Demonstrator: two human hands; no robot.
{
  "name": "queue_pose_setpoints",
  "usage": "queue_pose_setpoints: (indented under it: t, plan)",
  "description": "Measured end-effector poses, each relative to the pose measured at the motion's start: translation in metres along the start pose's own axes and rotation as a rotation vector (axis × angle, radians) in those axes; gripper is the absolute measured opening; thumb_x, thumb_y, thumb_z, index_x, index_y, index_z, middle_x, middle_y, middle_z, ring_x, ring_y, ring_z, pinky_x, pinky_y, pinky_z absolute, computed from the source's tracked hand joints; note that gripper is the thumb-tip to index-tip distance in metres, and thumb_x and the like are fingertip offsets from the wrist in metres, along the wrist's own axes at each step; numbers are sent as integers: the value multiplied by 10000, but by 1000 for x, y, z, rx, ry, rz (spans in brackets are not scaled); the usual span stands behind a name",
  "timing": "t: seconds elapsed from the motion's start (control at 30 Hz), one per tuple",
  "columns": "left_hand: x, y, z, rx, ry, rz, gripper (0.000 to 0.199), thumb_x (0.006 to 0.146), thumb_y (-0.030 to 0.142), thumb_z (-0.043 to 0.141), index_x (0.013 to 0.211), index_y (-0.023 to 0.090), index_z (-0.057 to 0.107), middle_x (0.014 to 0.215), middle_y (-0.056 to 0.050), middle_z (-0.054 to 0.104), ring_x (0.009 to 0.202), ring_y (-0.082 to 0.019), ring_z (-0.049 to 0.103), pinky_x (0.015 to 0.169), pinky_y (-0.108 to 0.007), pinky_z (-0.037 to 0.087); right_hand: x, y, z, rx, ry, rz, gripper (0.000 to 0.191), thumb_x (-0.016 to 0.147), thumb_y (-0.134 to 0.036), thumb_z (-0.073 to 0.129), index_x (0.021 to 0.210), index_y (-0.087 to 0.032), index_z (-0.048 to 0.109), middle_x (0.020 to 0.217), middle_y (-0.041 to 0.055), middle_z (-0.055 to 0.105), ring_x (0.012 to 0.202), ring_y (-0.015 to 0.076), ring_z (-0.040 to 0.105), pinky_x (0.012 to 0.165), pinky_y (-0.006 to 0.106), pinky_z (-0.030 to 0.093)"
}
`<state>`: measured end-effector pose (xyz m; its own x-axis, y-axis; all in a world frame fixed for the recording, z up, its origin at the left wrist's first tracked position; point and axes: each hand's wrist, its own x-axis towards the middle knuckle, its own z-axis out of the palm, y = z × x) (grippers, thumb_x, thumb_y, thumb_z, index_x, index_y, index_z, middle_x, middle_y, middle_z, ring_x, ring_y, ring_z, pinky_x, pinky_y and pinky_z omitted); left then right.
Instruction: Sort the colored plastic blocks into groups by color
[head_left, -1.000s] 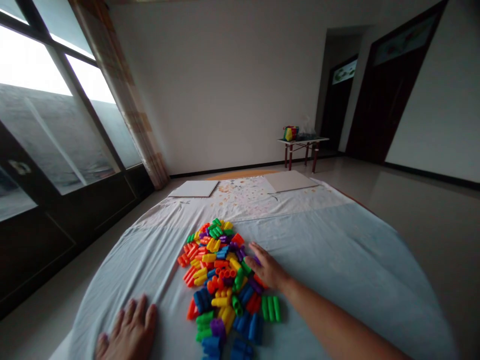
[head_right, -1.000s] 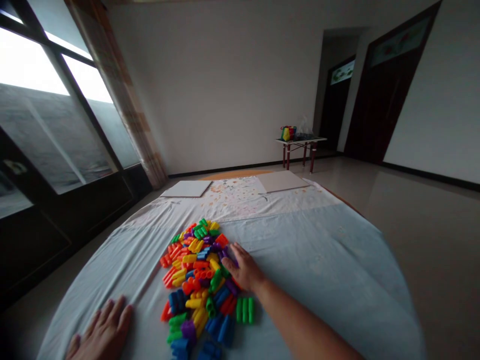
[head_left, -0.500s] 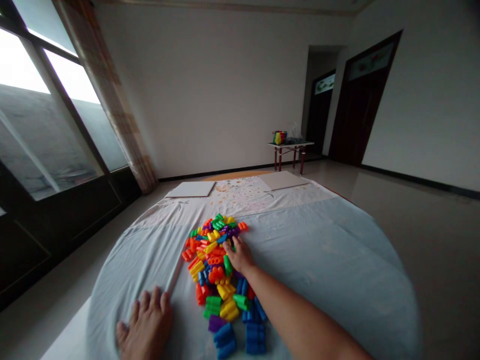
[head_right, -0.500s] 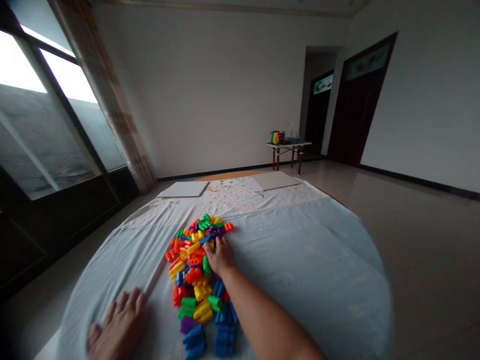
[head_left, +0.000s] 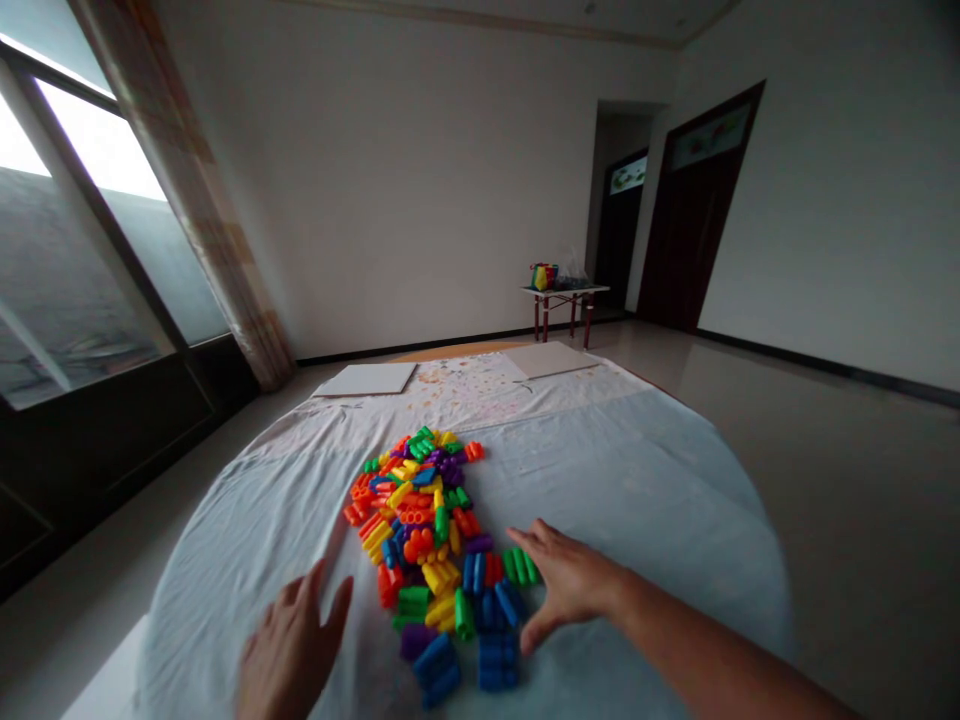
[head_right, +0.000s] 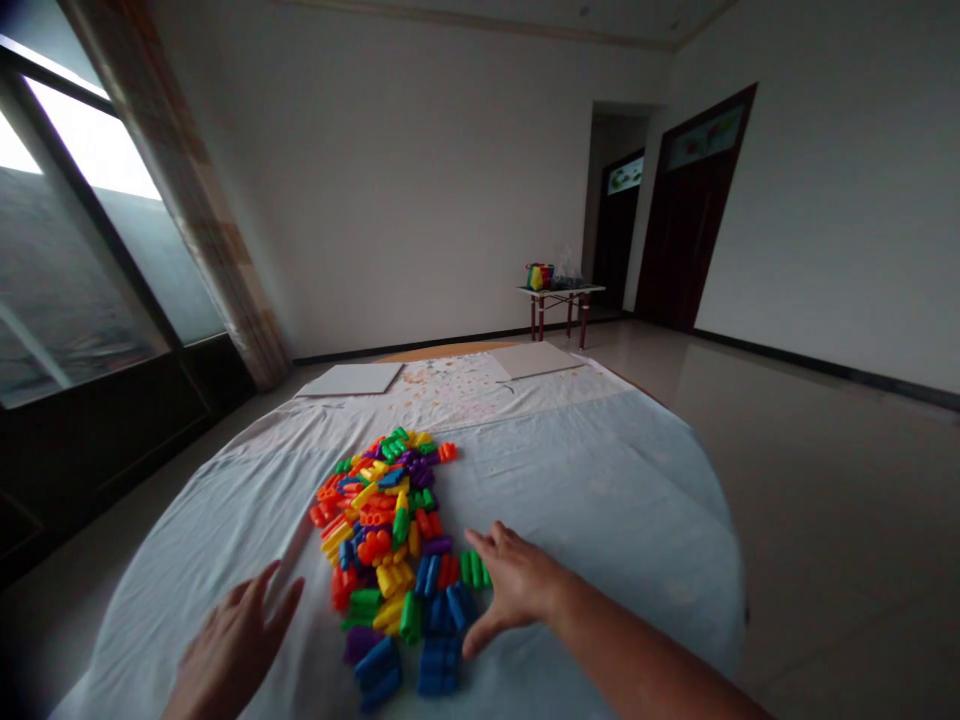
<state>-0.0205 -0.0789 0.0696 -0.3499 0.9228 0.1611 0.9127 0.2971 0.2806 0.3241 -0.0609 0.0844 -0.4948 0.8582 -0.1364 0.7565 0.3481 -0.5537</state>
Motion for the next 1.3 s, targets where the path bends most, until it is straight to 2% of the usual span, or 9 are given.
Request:
queue_pose_setpoints:
  t: [0.1,0.2,0.4,0.57,0.73,0.87,1.0,1.13,1.3]
  plan:
    - [-25,22,0,-223,-156,197,681,769,625,343,1297,197,397,1053,-92,589,780,-205,612,758,-350,473,2,-11,15,29,-20,-22,1307,347,-568,806,1433,-145,213,1403,219,299,1300,363,294,1070,419,258]
    - [-54,37,10,-296,-241,279,672,693,597,514,1266,254,440,1052,-71,583,822,-202,618,746,-319,480,11,-21,27,84,-1,-59,1266,358,-519,820,1426,-163,241,1362,190,358,1260,351,363,1048,404,297]
    - [-76,37,26,-399,-183,278,776,548,340,699,1279,296,443,1134,-67,548,877,-210,604,746,-301,491,30,-34,36,101,67,-64,1140,424,-475,809,1383,-101,319,1315,214,407,1203,354,426,1007,418,348]
    - [-64,26,42,-525,-82,286,662,555,380,687,1185,247,534,1074,-92,569,778,-215,600,707,-354,510,43,-42,33,154,126,-67,1066,421,-415,825,1341,-111,381,1277,184,443,1181,335,449,996,404,368]
    - [-41,19,52,-609,-92,182,560,574,453,666,1074,214,587,976,-77,579,606,-163,576,579,-344,521,67,-56,33,242,223,-144,854,517,-287,799,1285,-126,460,1248,151,471,1182,287,452,1020,366,350]
    - [-15,24,42,-707,-43,86,543,574,490,650,1019,184,592,954,-83,579,657,-190,613,559,-344,534,82,-61,28,327,282,-164,794,582,-238,758,1305,-160,439,1245,135,473,1087,254,516,961,375,407]
    - [14,31,23,-632,43,114,563,618,583,572,982,155,609,939,-110,614,694,-221,630,580,-375,544,62,-50,14,313,365,-151,671,648,-278,719,1265,-170,479,1204,128,492,867,189,575,818,331,478]
    - [31,35,14,-493,27,192,501,666,548,530,935,139,641,980,-137,608,751,-235,627,691,-418,537,21,-37,13,145,250,-77,577,581,-448,758,1081,-204,609,922,54,609,819,211,579,742,308,461]
    - [25,38,13,-453,21,246,479,724,516,514,1019,157,633,1051,-129,586,893,-247,602,821,-426,498,11,-34,31,36,60,-56,425,563,-366,778,943,-217,661,881,38,634,799,208,592,701,278,450]
